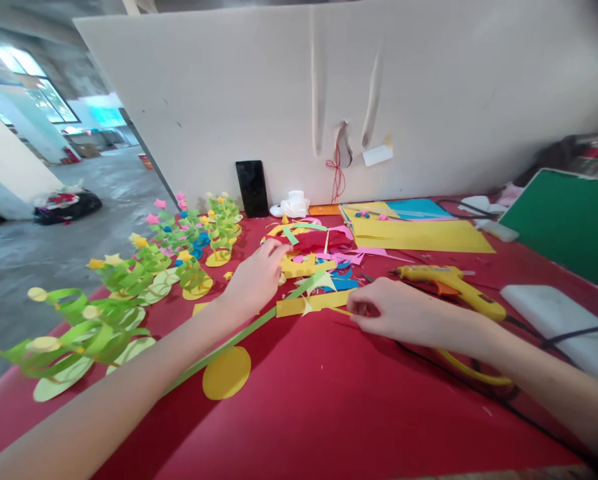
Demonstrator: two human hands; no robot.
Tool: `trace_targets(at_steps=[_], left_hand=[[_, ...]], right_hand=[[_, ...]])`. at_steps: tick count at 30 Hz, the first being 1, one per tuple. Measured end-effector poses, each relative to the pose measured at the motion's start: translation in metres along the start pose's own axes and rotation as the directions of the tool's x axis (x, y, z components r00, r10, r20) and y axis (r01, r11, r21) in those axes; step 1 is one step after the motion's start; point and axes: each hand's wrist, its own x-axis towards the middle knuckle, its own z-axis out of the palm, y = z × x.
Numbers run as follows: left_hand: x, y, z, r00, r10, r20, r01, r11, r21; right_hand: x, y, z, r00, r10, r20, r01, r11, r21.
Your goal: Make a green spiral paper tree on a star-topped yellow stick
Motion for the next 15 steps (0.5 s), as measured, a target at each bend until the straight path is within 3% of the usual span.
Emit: trace_targets(at_steps=[7,15], left_hand=[[-0.039,0.0,-0.006,0.985,0.004,0.171,-0.008,1.0,0.027],[-0.05,-0.006,0.004,0.983,-0.045,0.18,0.053,0.998,-0.043]], right_hand=[[0.005,-0.002,0.007,0.999,0.017,-0.041,-0.021,0.995,-0.094],[0.025,0.008,0.029,0.985,0.131,-0.11,-0.154,0.958,-0.241]])
